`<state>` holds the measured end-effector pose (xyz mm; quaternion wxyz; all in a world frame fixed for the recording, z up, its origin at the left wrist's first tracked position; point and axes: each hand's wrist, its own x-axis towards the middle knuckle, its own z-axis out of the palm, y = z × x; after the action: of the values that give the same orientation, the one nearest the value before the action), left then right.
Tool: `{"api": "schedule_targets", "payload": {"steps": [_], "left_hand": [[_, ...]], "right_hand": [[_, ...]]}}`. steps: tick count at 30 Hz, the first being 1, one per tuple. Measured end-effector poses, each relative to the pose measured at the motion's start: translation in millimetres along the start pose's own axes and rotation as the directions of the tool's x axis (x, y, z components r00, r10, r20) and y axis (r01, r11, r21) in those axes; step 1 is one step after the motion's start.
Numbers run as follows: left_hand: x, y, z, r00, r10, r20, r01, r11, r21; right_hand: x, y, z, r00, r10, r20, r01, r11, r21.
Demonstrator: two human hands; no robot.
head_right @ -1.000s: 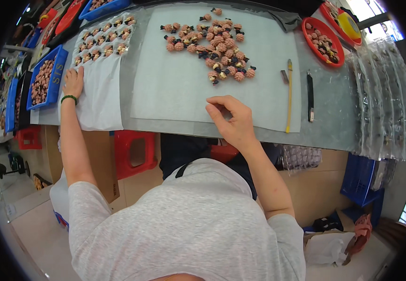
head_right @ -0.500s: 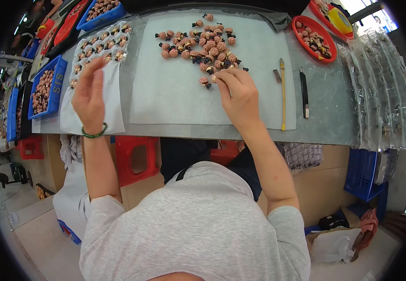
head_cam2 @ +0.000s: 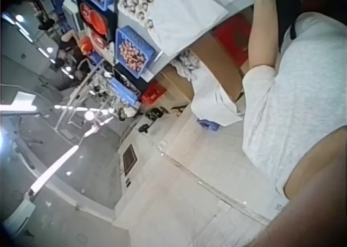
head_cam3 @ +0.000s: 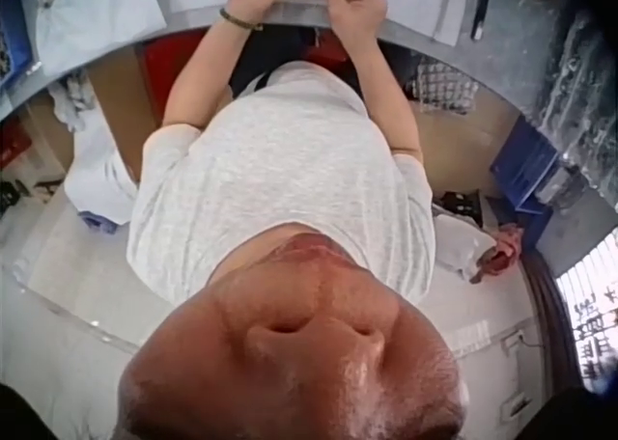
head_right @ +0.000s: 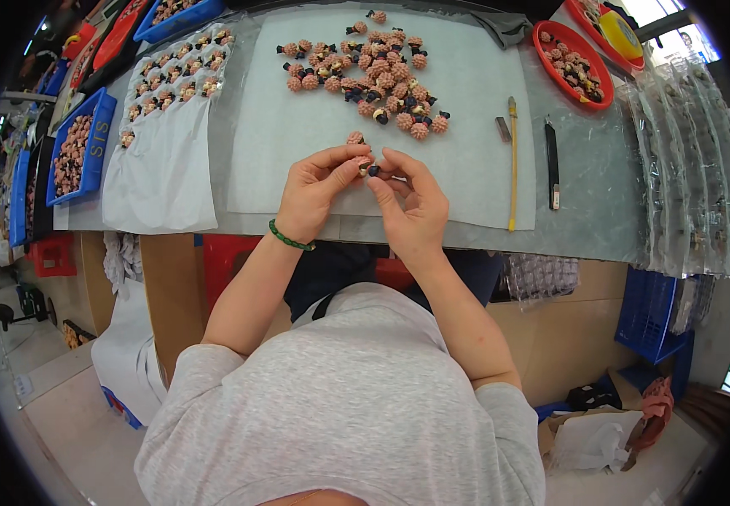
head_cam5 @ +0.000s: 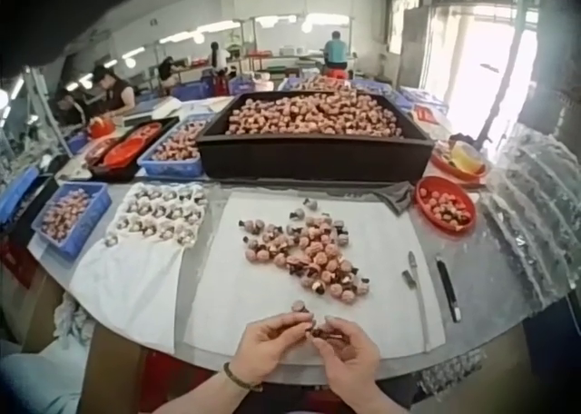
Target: The person assembles small plastic and metal components by hand, then places the assembled components into a structured sorting tray.
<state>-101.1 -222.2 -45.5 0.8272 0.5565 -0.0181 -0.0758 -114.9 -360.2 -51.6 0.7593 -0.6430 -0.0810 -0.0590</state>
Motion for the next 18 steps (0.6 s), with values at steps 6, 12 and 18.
{"api": "schedule_targets", "payload": {"steps": [6,12,18], "left_hand": [[0,-1,-5,0.999,0.023,0.036,-0.018,0.991,-0.133],[-5,5,-9,0.999,-0.017,-0.039,0.002,0.935,-0.354],[-3,6,-8,0.993,-0.052,-0.109,-0.016,0.84,-0.543]], "right_hand": [[-2,2,2,0.988,-0.152,0.026,0.154,0.981,-0.115],[14,-10,1,0.975,-0.19,0.115,0.216,0.936,-0.278],[44,-8,7,0.933,-0.242,0.265,0.359,0.621,-0.697]]}}
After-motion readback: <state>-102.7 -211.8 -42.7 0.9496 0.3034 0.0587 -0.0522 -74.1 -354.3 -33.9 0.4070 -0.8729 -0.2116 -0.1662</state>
